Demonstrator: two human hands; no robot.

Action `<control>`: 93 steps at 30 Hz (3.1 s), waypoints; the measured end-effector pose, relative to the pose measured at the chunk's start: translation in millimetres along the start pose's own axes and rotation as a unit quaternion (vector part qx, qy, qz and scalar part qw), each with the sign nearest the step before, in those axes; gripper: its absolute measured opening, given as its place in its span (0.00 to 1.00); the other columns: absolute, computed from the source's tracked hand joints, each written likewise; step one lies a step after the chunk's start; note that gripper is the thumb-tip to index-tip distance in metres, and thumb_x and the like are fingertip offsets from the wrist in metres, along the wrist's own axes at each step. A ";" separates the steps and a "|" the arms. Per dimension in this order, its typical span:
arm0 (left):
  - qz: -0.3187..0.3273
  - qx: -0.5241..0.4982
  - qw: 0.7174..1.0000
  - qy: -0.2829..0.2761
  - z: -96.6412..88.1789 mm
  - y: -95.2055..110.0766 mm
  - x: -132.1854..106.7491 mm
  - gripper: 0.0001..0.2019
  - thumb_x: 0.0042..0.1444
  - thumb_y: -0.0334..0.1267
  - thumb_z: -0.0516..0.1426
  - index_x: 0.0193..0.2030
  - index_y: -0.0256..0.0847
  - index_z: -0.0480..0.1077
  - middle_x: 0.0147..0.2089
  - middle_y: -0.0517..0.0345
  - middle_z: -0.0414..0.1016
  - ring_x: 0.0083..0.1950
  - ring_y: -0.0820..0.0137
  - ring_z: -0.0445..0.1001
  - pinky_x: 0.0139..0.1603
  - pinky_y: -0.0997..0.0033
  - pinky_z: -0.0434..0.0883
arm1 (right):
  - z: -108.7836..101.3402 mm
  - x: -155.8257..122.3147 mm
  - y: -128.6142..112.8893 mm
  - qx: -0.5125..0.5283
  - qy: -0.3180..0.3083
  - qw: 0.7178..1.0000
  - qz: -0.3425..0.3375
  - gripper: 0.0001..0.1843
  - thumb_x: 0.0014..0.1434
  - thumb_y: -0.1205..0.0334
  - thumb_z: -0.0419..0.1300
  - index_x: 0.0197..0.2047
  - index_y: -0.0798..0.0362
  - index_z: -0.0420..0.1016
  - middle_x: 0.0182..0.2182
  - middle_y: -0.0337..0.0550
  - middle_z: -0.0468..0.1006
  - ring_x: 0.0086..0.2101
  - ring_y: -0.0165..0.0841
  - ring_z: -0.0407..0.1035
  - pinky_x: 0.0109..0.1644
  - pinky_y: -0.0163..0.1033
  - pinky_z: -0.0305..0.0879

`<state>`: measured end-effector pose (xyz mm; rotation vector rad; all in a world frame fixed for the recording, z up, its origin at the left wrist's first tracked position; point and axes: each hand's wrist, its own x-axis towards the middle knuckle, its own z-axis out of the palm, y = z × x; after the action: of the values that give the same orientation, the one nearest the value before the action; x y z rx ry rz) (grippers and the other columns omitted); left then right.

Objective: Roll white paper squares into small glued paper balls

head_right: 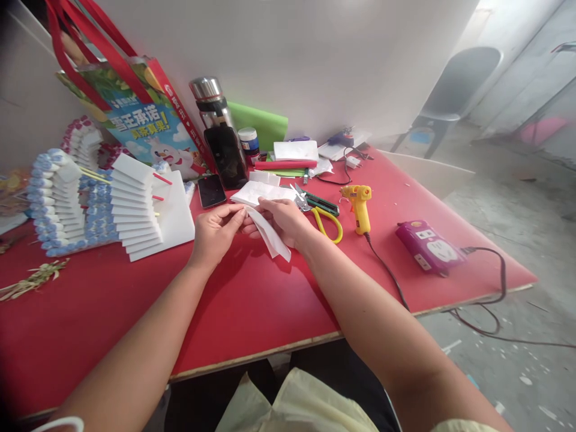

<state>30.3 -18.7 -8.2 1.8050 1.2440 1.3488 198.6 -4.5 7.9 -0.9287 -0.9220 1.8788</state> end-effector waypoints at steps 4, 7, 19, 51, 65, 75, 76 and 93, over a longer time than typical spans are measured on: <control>-0.018 -0.035 0.999 -0.006 -1.3 -4.4 3.4 0.13 0.59 0.44 0.61 0.44 0.39 0.81 0.41 0.52 0.83 0.40 0.65 0.79 0.42 0.68 0.77 | -5.6 0.1 -3.6 0.059 -0.055 0.994 0.067 0.09 0.67 0.68 0.53 0.39 0.61 0.74 0.30 0.51 0.81 0.29 0.35 0.77 0.38 0.41 0.79; -0.041 -0.066 0.997 -0.003 -2.2 -6.4 5.3 0.13 0.58 0.44 0.63 0.43 0.39 0.82 0.38 0.53 0.83 0.36 0.67 0.78 0.38 0.69 0.76 | -7.8 -0.2 -3.4 0.069 -0.068 0.994 0.059 0.09 0.66 0.68 0.54 0.39 0.61 0.75 0.30 0.49 0.80 0.28 0.33 0.77 0.36 0.39 0.79; -0.054 -0.090 0.994 -0.023 -2.9 1.6 4.6 0.13 0.57 0.43 0.63 0.44 0.38 0.82 0.33 0.54 0.81 0.30 0.71 0.72 0.33 0.72 0.72 | -7.9 2.1 -1.1 0.103 -0.050 0.992 0.054 0.03 0.64 0.67 0.60 0.39 0.59 0.74 0.28 0.43 0.78 0.23 0.27 0.71 0.31 0.35 0.77; 0.096 0.151 0.984 0.021 7.0 -6.0 -0.7 0.07 0.60 0.36 0.59 0.36 0.38 0.78 0.33 0.54 0.80 0.32 0.69 0.76 0.35 0.71 0.70 | 3.1 7.8 20.6 -0.258 0.111 0.946 -0.163 0.04 0.54 0.66 0.60 0.29 0.52 0.67 0.22 0.36 0.77 0.18 0.29 0.70 0.22 0.33 0.66; 0.151 0.161 0.974 -0.043 0.6 -1.8 0.6 0.13 0.65 0.37 0.54 0.47 0.40 0.80 0.41 0.49 0.81 0.41 0.64 0.78 0.46 0.67 0.71 | -0.2 3.4 18.1 -0.251 0.086 0.941 -0.208 0.04 0.56 0.63 0.60 0.31 0.52 0.69 0.26 0.40 0.80 0.20 0.30 0.72 0.24 0.35 0.67; -0.080 -0.141 0.985 -0.053 -3.7 -8.0 7.1 0.16 0.52 0.49 0.67 0.42 0.40 0.83 0.36 0.54 0.81 0.39 0.65 0.77 0.49 0.62 0.75 | 0.7 -5.2 2.6 -0.287 0.008 0.931 -0.224 0.05 0.60 0.61 0.59 0.33 0.52 0.71 0.27 0.40 0.80 0.21 0.28 0.71 0.29 0.35 0.69; -0.063 -0.130 0.988 -0.052 -3.8 -8.7 7.4 0.15 0.52 0.49 0.66 0.40 0.40 0.83 0.37 0.53 0.80 0.39 0.66 0.77 0.48 0.63 0.75 | 0.6 -5.5 2.6 -0.292 0.010 0.930 -0.222 0.05 0.60 0.60 0.59 0.34 0.52 0.71 0.28 0.40 0.80 0.21 0.28 0.71 0.29 0.35 0.69; -0.019 -0.044 0.998 -0.030 0.6 -8.1 5.5 0.13 0.55 0.48 0.64 0.40 0.41 0.82 0.38 0.53 0.79 0.36 0.68 0.73 0.40 0.69 0.72 | 3.9 -6.6 8.1 -0.532 0.138 0.776 -0.309 0.05 0.58 0.65 0.59 0.30 0.51 0.68 0.24 0.39 0.74 0.28 0.32 0.70 0.33 0.34 0.60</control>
<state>28.4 -10.3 -12.9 1.7392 1.1632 1.2977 195.1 -14.4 4.4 -1.2532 -1.8657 0.5194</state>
